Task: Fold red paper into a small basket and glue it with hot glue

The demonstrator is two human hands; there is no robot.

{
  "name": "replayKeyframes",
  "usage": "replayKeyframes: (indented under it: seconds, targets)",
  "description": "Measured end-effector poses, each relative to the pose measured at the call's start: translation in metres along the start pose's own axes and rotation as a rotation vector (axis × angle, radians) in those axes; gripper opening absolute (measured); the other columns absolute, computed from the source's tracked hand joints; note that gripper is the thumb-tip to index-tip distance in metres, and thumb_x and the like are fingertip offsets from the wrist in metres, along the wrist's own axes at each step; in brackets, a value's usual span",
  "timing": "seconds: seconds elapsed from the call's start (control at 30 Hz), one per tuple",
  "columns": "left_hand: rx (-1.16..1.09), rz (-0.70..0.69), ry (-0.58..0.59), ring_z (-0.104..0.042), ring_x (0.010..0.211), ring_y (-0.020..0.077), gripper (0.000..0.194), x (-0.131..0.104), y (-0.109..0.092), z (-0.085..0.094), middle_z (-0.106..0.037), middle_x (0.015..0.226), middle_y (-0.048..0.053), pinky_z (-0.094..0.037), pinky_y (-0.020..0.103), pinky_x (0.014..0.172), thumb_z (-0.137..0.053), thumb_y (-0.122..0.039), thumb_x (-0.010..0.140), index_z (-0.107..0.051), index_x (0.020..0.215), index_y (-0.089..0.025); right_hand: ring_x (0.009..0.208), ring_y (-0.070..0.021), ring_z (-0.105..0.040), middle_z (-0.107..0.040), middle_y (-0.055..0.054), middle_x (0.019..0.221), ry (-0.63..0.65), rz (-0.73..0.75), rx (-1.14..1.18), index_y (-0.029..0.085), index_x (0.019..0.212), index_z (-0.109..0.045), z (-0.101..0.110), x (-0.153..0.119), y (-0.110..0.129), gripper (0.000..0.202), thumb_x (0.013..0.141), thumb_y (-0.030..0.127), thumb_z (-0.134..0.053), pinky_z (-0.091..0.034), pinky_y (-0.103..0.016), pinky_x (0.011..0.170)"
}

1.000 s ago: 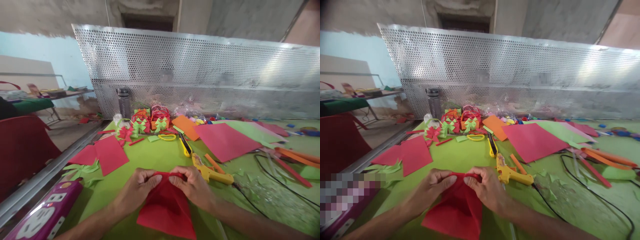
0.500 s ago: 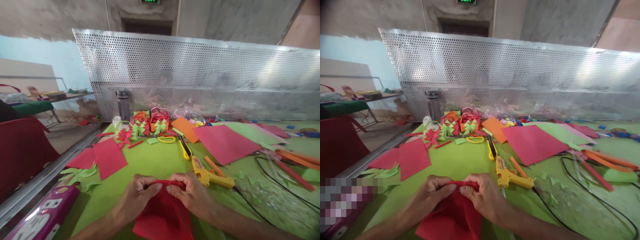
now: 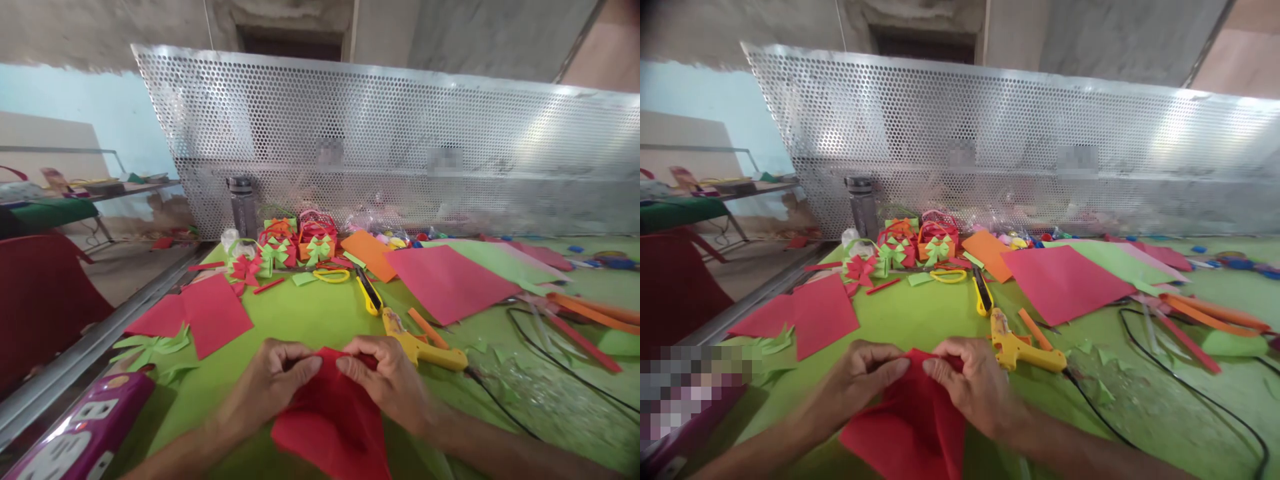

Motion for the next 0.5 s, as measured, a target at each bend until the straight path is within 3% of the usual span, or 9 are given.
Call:
replayKeyframes:
  seconds: [0.1, 0.23, 0.37, 0.5]
  targets:
    - [-0.155, 0.011, -0.029, -0.036, 0.047, 0.0088, 0.045, 0.001, 0.000, 0.007, -0.042, 0.048, -0.003, -0.028, 0.020, 0.047, -0.048, -0.050, 0.079, -0.051, 0.053, -0.014, 0.055, -0.0096, -0.045, -0.053, 0.003, 0.056, -0.027, -0.011, 0.020, 0.017, 0.068, -0.061, 0.008, 0.003, 0.000, 0.027, 0.083, 0.038, -0.051, -0.034, -0.021, 0.054]
    - [-0.381, 0.185, -0.032, -0.055, 0.059, 0.0159, 0.045, 0.001, 0.017, 0.006, -0.060, 0.059, 0.004, -0.041, 0.024, 0.057, -0.048, -0.053, 0.078, -0.064, 0.071, -0.012, 0.054, -0.0094, -0.043, -0.050, 0.004, 0.054, -0.044, -0.005, 0.033, 0.018, 0.066, -0.060, 0.013, 0.006, 0.001, 0.028, 0.082, 0.039, -0.053, -0.034, -0.021, 0.052]
    - [-0.405, 0.173, 0.040, -0.053, 0.056, 0.0141, 0.047, 0.002, 0.016, -0.002, -0.059, 0.058, 0.003, -0.041, 0.024, 0.057, -0.047, -0.054, 0.079, -0.064, 0.067, -0.012, 0.053, -0.0094, -0.042, -0.050, 0.004, 0.054, -0.024, -0.009, 0.044, 0.017, 0.066, -0.061, 0.012, 0.005, 0.001, 0.027, 0.082, 0.038, -0.052, -0.034, -0.022, 0.051]
    - [-0.185, 0.046, 0.121, -0.041, 0.048, 0.0086, 0.041, 0.002, 0.003, -0.004, -0.050, 0.051, -0.002, -0.031, 0.020, 0.047, -0.053, -0.048, 0.078, -0.057, 0.057, -0.013, 0.054, -0.0101, -0.045, -0.055, 0.003, 0.056, -0.022, 0.011, 0.039, 0.018, 0.069, -0.062, 0.013, 0.005, 0.004, 0.025, 0.081, 0.038, -0.053, -0.036, -0.022, 0.053]
Point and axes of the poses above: each hand's wrist, its own x-axis towards the middle knuckle, its own z-axis out of the back of the hand, y = z × x, the point moved 10 cm from there along x, towards the middle knuckle
